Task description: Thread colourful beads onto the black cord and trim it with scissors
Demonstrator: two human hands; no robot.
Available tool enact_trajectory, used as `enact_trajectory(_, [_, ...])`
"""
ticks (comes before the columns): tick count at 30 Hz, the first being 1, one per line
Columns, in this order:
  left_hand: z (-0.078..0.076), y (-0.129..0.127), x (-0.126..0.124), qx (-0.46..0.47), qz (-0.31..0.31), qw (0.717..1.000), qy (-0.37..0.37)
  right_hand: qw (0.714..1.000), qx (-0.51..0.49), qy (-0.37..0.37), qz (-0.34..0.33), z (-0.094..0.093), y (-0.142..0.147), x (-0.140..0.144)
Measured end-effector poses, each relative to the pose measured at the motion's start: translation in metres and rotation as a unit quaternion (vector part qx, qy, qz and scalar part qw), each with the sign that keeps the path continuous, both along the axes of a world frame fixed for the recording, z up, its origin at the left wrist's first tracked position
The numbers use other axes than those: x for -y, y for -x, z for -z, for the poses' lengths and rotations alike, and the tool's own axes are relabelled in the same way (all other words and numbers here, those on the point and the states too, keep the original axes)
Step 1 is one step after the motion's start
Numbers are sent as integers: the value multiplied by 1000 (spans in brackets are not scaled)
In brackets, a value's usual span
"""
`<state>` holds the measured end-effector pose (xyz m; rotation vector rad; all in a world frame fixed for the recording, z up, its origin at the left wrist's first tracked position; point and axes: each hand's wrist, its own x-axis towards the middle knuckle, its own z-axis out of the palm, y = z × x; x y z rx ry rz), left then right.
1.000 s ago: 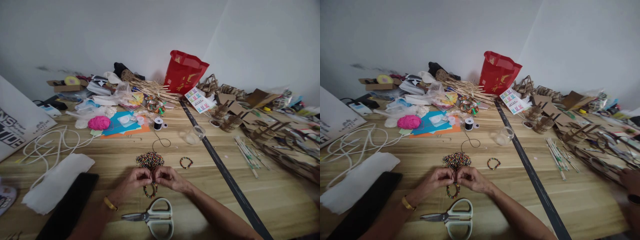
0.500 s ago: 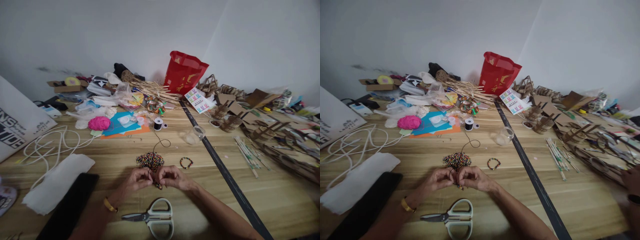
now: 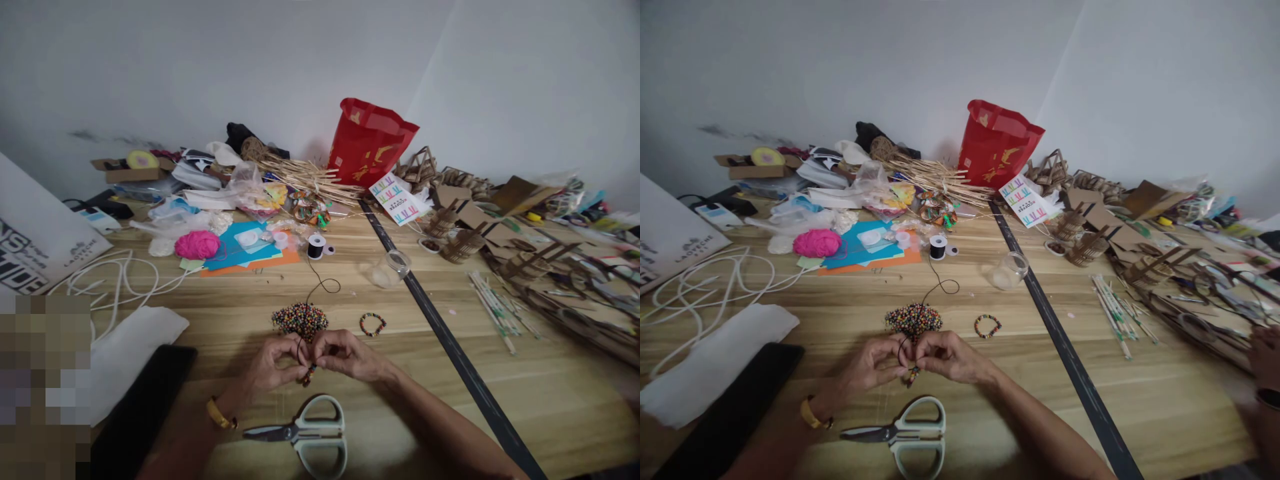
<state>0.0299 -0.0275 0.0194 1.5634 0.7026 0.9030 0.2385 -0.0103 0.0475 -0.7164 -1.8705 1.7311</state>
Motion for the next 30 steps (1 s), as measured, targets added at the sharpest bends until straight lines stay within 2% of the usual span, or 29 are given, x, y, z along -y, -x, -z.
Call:
enact_trajectory(7, [-10, 1, 1, 69, -30, 988, 134, 999, 40, -33, 10, 2, 1, 0])
enact_trajectory(10, [-14, 0, 1, 78, -26, 983, 162, 998, 42, -53, 13, 2, 1, 0])
enact_trajectory(13, [-15, -2, 1, 76, -31, 981, 177, 994, 42, -101, 22, 2, 1, -1])
enact_trajectory(15, [-14, -2, 1, 59, -39, 981, 183, 985, 38, -162, 31, 1, 2, 0])
enact_trajectory(19, [-7, -3, 1, 24, -66, 979, 190, 944, 85, -318, 29, -2, 3, 4])
enact_trajectory(23, [1, -3, 2, -5, -87, 981, 172, 871, 192, -452, 10, -2, 6, 10])
enact_trajectory(26, [3, -4, 3, -42, -94, 984, 146, 830, 217, -515, 2, 1, 9, 14])
enact_trajectory(30, [1, -5, 4, -80, -97, 985, 116, 803, 236, -547, -17, 3, 10, 16])
